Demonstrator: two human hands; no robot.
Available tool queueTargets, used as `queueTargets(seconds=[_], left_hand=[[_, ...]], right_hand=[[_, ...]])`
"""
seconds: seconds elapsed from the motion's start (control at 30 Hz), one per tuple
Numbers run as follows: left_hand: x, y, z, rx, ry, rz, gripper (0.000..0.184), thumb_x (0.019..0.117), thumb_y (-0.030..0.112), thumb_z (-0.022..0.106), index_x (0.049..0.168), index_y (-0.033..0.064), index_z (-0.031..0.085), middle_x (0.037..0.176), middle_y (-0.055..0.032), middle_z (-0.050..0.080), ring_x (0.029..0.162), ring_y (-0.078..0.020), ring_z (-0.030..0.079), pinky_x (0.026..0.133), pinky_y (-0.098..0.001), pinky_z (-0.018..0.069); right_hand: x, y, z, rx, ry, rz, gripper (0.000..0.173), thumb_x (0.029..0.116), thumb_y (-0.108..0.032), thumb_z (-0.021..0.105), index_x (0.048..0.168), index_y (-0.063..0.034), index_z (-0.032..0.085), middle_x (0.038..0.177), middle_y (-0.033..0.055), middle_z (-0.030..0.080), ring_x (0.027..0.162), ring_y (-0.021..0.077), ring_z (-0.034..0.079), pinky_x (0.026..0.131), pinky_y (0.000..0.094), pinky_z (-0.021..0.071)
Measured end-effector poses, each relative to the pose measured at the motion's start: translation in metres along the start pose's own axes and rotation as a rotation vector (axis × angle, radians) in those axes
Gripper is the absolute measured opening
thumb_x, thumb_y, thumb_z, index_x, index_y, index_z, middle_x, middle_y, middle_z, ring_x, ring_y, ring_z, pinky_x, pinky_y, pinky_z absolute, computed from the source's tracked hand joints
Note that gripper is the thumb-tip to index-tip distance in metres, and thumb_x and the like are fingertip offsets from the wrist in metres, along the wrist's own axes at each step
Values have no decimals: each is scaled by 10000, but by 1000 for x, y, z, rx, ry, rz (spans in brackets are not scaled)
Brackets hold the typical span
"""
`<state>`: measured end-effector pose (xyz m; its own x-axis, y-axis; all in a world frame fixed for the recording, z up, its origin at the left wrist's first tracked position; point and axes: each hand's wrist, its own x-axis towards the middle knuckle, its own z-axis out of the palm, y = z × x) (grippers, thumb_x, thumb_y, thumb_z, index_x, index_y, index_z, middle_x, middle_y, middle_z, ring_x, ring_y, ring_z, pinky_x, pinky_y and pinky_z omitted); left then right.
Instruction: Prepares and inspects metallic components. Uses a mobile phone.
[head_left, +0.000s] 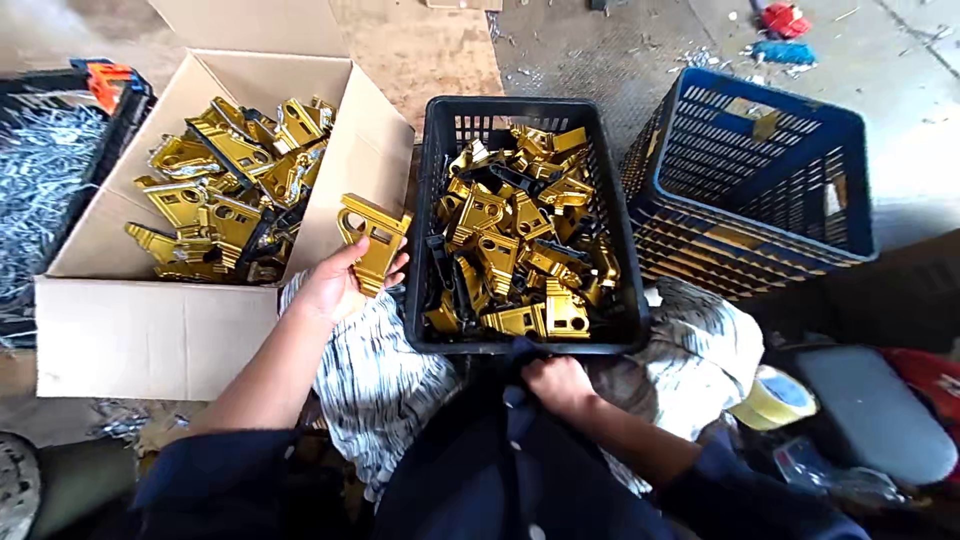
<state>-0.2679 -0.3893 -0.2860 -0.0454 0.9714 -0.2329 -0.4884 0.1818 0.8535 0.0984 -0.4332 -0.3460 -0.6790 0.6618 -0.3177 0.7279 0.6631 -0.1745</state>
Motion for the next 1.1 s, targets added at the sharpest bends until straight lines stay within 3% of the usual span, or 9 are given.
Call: queueTargets(seconds=[0.13,0.33,0.43,0.5,0.57,0.67,0.77,0.97,1.1], left_hand=[[10,0,0,85,48,-67,378,1085,285,377,1434,157,442,1342,-90,624,1131,-222,671,921,-375,578],[7,-8,2,98,72,33,420,1033,213,477,1445,163,418,1329,-110,631,1153,-251,664,928,-397,582],[-2,-19,-6,-28,63,254,420,910,266,717,1278,135,565,1222,-115,694,1071,-259,703,909,-428,602],[-7,-24,-1,-105,4,299,538,822,362,818,1277,164,610,1350,-115,634,1084,-242,688,890,-410,596],[-2,-28,11,-205,-83,287,539,821,393,803,1290,183,642,1472,-118,551,1123,-245,671,869,-399,590],[20,-31,37,-327,-139,254,469,832,221,715,1279,113,621,1300,-122,628,1101,-254,662,913,-452,573],[42,-25,60,-318,-192,234,411,802,85,695,1206,73,627,1192,-113,684,1110,-223,668,977,-434,549],[70,-13,83,-173,-107,219,419,876,-60,602,1268,57,513,1374,-105,617,1212,-193,634,1045,-389,516],[73,-31,67,-212,18,133,357,941,141,661,1259,155,500,1119,-24,629,942,-118,658,832,-284,584]], right_hand=[[28,-12,2,27,-346,177,275,1008,-11,466,1173,30,681,1183,287,683,1131,498,646,890,683,508],[23,-38,-46,99,-631,259,230,981,-87,564,1142,23,687,1218,279,662,1139,492,635,872,688,511],[20,-16,-79,164,-466,232,342,995,-313,617,1216,-67,705,1177,252,687,1101,481,653,853,695,519],[32,5,-84,201,-186,153,285,1007,-242,595,1183,-67,736,1096,237,721,1014,472,693,803,686,534],[58,17,-69,221,7,89,257,989,-177,604,1146,-34,750,1079,226,732,977,457,711,785,665,547],[103,21,-58,160,-211,132,389,964,-275,679,1271,-36,678,1280,225,665,1137,463,652,887,686,516],[119,23,-48,91,-284,162,512,897,-283,758,1353,-88,631,1311,257,624,1074,494,656,821,682,526],[108,46,-53,165,-284,63,569,887,-215,712,1435,-134,582,1360,201,605,1082,437,664,821,653,535],[78,71,-90,403,171,-110,584,797,-332,754,1354,-177,671,1135,84,728,929,262,725,744,548,606]])
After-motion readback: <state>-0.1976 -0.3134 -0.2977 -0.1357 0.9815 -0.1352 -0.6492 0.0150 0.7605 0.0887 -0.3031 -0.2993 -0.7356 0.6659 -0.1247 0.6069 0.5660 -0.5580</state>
